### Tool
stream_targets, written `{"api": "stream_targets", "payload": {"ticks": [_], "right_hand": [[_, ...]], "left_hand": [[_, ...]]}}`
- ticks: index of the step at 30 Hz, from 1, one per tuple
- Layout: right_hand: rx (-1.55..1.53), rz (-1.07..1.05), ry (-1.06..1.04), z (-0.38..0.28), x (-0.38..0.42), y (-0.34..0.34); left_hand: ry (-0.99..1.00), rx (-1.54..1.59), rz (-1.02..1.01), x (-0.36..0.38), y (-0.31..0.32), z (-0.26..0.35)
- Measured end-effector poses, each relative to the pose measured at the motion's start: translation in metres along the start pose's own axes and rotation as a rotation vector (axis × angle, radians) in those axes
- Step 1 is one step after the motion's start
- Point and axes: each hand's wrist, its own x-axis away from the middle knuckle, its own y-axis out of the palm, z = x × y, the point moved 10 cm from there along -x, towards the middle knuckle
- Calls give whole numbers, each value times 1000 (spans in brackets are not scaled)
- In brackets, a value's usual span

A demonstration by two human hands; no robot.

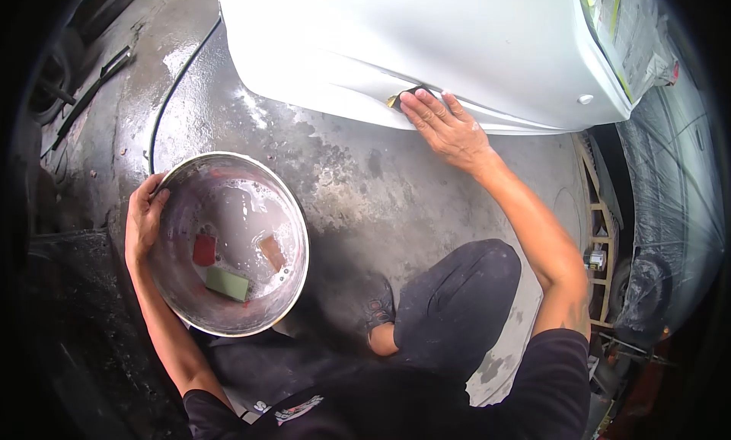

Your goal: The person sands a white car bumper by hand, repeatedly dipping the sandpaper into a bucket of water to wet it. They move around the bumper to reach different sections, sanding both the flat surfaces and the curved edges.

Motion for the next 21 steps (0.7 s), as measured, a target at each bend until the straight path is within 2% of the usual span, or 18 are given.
{"api": "stream_targets", "payload": {"ticks": [1, 2, 3, 4, 6, 9, 13, 14, 16, 19, 21], "right_hand": [[76, 40, -49, -3, -6, 2], [115, 183, -64, -11, -21, 3], [78, 201, -59, -21, -59, 2], [38, 209, -49, -34, -99, -4], [98, 92, -19, -64, -181, -7], [45, 85, -29, -61, -189, -12], [56, 83, 0, -14, -27, 0], [28, 74, 10, -8, -9, 1], [1, 58, -2, -22, -42, 0], [-70, 96, 5, -56, -169, -6], [63, 24, 51, -76, -231, -13]], "left_hand": [[-23, -13, -3, 1, 1, 0], [-30, -19, 5, 2, 0, 0], [-34, -27, 6, 2, 0, 1], [-38, -36, -4, 2, 0, 1], [-35, 3, -13, 5, 2, -5], [19, 64, 12, 6, 0, -4], [11, -24, 52, 5, -7, -2], [6, -60, 54, 7, -6, 0], [0, -75, 52, 8, -5, 5], [5, -113, 44, 7, -5, -6], [9, 29, 63, 8, -6, -8]]}}
